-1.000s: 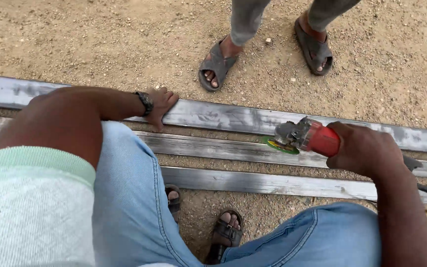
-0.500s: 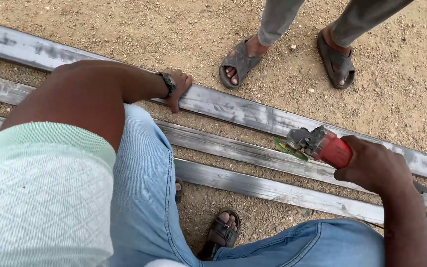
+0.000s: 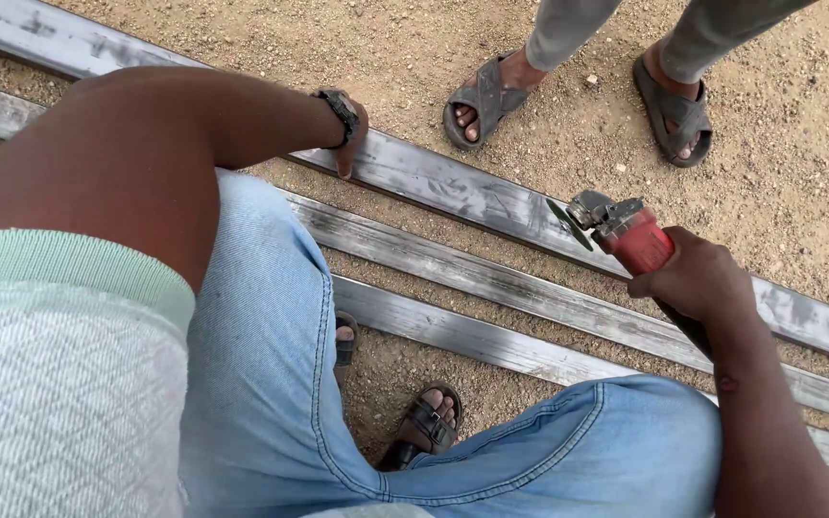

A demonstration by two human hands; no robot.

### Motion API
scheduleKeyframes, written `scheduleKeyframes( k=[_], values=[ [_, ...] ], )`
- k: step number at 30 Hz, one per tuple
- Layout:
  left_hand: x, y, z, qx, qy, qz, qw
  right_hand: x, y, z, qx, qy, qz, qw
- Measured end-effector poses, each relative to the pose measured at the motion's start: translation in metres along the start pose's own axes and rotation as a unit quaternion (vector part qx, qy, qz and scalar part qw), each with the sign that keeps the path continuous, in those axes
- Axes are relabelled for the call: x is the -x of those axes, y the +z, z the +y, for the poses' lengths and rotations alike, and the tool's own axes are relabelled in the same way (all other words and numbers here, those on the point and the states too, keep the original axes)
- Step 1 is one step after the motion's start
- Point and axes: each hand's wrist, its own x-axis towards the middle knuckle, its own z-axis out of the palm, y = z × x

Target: The person sits on the ground and uses an angle grinder to grind the surfaces of long metal square tubes laid on the dirt, steadying a bar with one hand while moving the grinder along it, then shifts to grind another bar.

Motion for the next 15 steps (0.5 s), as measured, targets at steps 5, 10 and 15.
scheduleKeyframes(
  k=[5,10,15],
  values=[
    [-0.025,0.039,-0.014,-0.03,0.017,-0.034,0.999,-0.026,0.021,0.016,-0.058,0.02,-0.008,0.998],
    [-0.002,0.039,-0.01,-0.067,0.031,-0.053,0.996,-0.04,0.032,0.027,-0.105,0.053,-0.027,0.993],
    [0.002,0.037,-0.001,-0.071,0.021,-0.086,0.994,-0.049,0.037,0.028,-0.099,0.05,-0.041,0.993]
  ],
)
